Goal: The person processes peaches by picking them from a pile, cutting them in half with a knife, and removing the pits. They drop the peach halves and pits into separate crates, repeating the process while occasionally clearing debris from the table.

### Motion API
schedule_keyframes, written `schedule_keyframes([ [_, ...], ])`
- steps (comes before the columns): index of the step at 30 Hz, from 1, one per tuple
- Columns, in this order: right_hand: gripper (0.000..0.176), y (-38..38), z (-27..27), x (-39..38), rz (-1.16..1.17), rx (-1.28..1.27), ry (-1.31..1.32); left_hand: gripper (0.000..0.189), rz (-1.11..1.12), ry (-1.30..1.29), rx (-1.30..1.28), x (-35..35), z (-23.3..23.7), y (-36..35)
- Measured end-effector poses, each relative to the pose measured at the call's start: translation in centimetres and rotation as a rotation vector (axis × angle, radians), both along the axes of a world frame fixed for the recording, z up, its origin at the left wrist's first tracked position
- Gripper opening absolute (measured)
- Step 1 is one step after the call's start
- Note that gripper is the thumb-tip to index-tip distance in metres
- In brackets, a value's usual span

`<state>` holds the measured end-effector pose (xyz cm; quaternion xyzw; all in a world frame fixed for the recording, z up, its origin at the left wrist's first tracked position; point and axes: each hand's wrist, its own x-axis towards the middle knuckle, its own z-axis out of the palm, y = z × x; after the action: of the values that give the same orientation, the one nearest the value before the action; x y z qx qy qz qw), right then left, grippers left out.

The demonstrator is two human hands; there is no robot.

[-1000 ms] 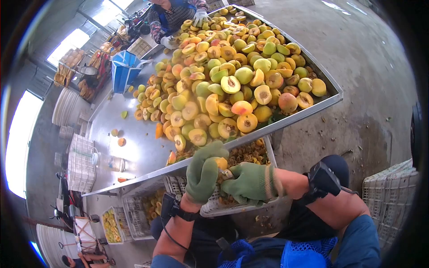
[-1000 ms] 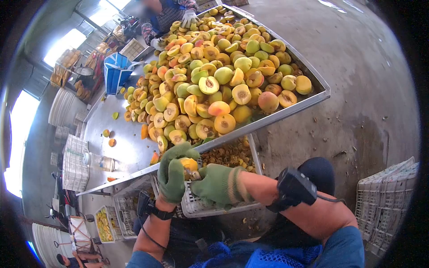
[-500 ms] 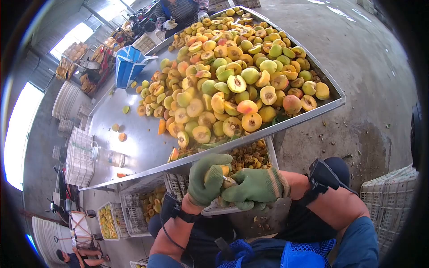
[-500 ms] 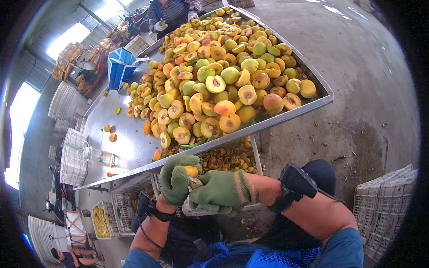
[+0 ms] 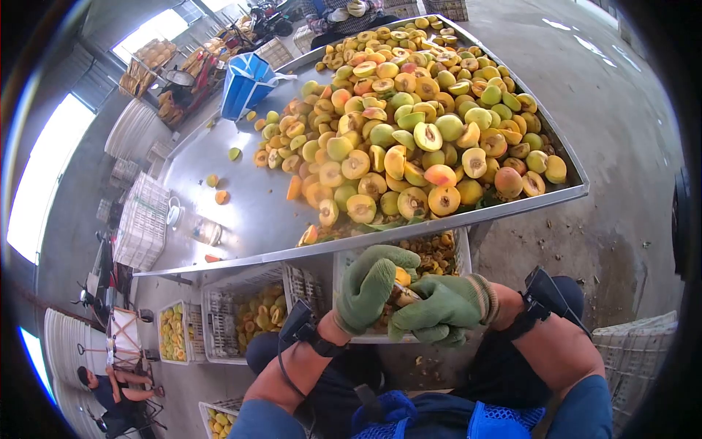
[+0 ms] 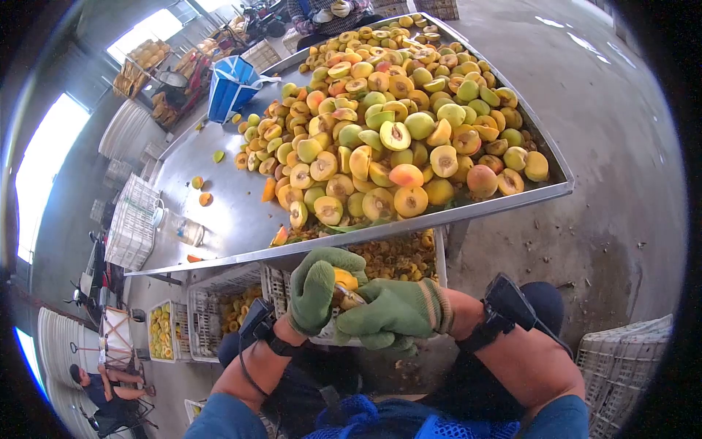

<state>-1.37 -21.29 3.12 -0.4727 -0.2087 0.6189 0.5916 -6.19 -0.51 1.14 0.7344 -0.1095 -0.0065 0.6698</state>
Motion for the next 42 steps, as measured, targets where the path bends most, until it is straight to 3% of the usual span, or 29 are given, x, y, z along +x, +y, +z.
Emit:
schedule_keyframes([
  [3,0.029,0.4,0.5,-0.8,-0.067,-0.044,-0.286,0.037,-0.017,0.046,0.026,-0.1,-0.2,0.3],
  [6,0.027,-0.1,0.8,-0.9,0.045,-0.023,0.090,0.039,-0.016,0.000,-0.065,-1.4,-0.4,0.1],
  [9,0.027,0.1,1.7,-1.8,0.047,-0.070,-0.023,0.041,0.043,-0.126,0.036,-2.4,-0.2,0.0],
  [12,0.027,1.0,1.7,-3.3,-0.065,-0.224,-0.293,0.042,0.027,0.061,-0.031,-2.3,0.1,-0.2],
  [16,0.029,0.5,2.7,-4.3,-0.029,-0.164,-0.143,0.043,-0.008,0.064,-0.047,-3.5,1.0,-0.4],
  [19,0.029,1.0,2.2,-5.1,-0.077,-0.188,-0.274,0.056,-0.039,0.085,0.031,-2.9,0.5,0.1],
  [22,0.029,1.0,2.5,-5.3,-0.075,-0.181,-0.292,0.056,-0.089,0.003,0.184,-2.9,0.6,0.5],
  [28,0.029,0.9,0.9,-4.2,-0.112,0.049,0.154,0.055,0.051,-0.093,-0.063,-3.9,2.9,-0.7],
  [29,0.029,1.0,1.3,-4.2,-0.100,0.008,0.049,0.039,0.036,-0.134,-0.094,-3.8,1.8,-0.2],
  [34,0.023,1.4,1.7,-4.6,-0.156,-0.071,-0.284,0.046,-0.088,0.033,-0.074,-3.0,1.7,0.7],
  [37,0.022,1.2,2.3,-4.5,-0.128,0.086,-0.136,0.052,-0.091,0.061,-0.152,-3.1,1.6,0.3],
  [39,0.026,1.0,0.7,-4.4,-0.137,0.161,0.168,0.056,-0.076,0.021,-0.323,-3.6,0.9,-1.2],
  [40,0.028,0.9,-0.5,-4.4,-0.139,0.197,0.319,0.059,-0.025,0.057,-0.377,-3.3,-0.4,-1.1],
  [41,0.032,0.7,-1.5,-4.2,-0.064,0.397,0.570,0.061,0.025,0.090,-0.431,-2.6,-2.5,-0.5],
  [42,0.033,0.3,-1.5,-3.9,-0.090,0.421,0.556,0.065,0.175,0.113,-0.482,-2.6,-1.5,-1.4],
])
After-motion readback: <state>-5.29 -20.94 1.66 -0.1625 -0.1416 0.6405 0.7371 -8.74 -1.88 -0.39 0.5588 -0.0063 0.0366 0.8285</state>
